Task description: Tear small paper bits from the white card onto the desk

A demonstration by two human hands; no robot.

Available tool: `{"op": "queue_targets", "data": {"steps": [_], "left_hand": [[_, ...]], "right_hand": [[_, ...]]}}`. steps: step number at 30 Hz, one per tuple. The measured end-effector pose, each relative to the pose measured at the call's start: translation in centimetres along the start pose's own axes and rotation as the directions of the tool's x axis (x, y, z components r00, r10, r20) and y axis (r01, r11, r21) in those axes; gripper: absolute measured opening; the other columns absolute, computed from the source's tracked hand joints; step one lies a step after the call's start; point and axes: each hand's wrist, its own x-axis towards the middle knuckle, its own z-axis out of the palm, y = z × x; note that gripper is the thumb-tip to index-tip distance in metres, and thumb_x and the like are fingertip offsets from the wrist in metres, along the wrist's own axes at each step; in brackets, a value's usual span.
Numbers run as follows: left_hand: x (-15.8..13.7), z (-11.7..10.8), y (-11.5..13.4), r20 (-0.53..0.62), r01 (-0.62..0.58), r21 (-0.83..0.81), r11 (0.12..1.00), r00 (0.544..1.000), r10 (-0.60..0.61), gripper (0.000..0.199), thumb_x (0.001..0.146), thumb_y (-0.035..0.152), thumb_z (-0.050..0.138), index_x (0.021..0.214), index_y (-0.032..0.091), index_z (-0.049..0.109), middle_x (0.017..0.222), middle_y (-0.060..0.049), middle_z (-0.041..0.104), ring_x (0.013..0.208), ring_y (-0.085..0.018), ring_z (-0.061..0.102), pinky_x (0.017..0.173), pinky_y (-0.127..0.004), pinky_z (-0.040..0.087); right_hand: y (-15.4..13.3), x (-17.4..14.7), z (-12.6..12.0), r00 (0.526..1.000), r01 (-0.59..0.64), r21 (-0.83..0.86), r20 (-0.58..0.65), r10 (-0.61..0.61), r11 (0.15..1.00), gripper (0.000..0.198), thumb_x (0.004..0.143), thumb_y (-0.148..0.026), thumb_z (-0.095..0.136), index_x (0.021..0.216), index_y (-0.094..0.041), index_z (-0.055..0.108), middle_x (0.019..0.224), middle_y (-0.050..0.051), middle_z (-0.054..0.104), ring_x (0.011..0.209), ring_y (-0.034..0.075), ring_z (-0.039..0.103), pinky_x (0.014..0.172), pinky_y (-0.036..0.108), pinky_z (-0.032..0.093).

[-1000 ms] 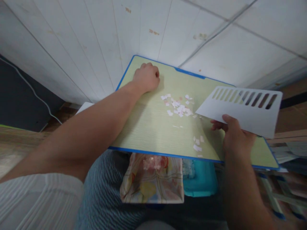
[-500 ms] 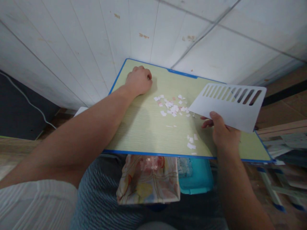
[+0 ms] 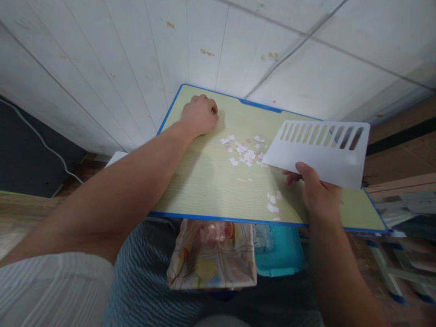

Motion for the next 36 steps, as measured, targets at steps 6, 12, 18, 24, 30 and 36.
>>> {"op": "queue_targets", "data": {"steps": [6,12,18,24,30,36], "left_hand": [[0.0,-0.1,0.1,-0.009,-0.003,0.013,1.000,1.000,0.003,0.070,0.099,0.077,0.056,0.149,0.034,0.079,0.140,-0.006,0.086,0.168,-0.040,0.040,0.141,-0.062,0.027],[-0.1,-0.1,0.2,-0.008,-0.001,-0.014,1.000,1.000,0.001,0.067,0.103,0.073,0.055,0.149,0.032,0.079,0.150,-0.002,0.083,0.165,-0.040,0.039,0.140,-0.062,0.027],[-0.1,-0.1,0.1,-0.042,-0.017,0.013,1.000,0.999,0.017,0.056,0.108,0.064,0.053,0.142,0.030,0.080,0.157,-0.004,0.080,0.160,-0.036,0.046,0.137,-0.058,0.036],[-0.1,-0.1,0.3,-0.005,-0.005,0.029,1.000,1.000,0.006,0.059,0.104,0.069,0.067,0.150,0.033,0.078,0.144,-0.005,0.084,0.167,-0.039,0.041,0.141,-0.062,0.029],[0.2,0.1,0.1,-0.027,-0.002,0.038,0.999,1.000,0.003,0.055,0.107,0.066,0.065,0.146,0.031,0.081,0.142,-0.006,0.083,0.166,-0.040,0.042,0.139,-0.059,0.034],[0.2,0.2,0.0,-0.024,-0.007,0.030,1.000,1.000,0.008,0.051,0.111,0.062,0.058,0.146,0.031,0.079,0.138,-0.003,0.084,0.159,-0.036,0.043,0.138,-0.060,0.029]], "right_hand": [[-0.1,0.0,0.0,1.000,-0.003,-0.005,-0.018,0.003,1.000,0.016,0.090,-0.041,0.080,0.089,-0.026,0.077,0.078,0.002,0.081,0.052,0.019,0.064,0.053,0.036,0.055],[-0.3,-0.1,0.0,1.000,0.004,-0.003,-0.010,-0.004,1.000,0.017,0.089,-0.042,0.079,0.085,-0.026,0.077,0.078,0.003,0.081,0.056,0.021,0.067,0.056,0.037,0.059],[-0.8,0.1,0.2,0.992,-0.047,0.013,-0.119,0.049,0.999,0.013,0.076,-0.037,0.079,0.075,-0.027,0.071,0.067,0.002,0.073,0.052,0.021,0.064,0.049,0.036,0.058],[-1.6,-0.2,0.5,0.984,0.001,0.147,-0.174,0.024,0.989,0.015,0.069,-0.030,0.079,0.074,-0.025,0.066,0.061,-0.003,0.065,0.046,0.017,0.059,0.043,0.031,0.053],[-0.9,0.4,0.2,0.963,0.039,0.150,-0.271,0.003,0.988,0.013,0.068,-0.027,0.076,0.073,-0.025,0.064,0.061,-0.005,0.063,0.046,0.016,0.056,0.041,0.028,0.046],[-0.5,0.5,0.1,0.960,0.054,0.150,-0.281,-0.010,0.987,0.017,0.068,-0.026,0.077,0.065,-0.027,0.060,0.060,-0.003,0.062,0.049,0.017,0.055,0.039,0.028,0.046]]}}
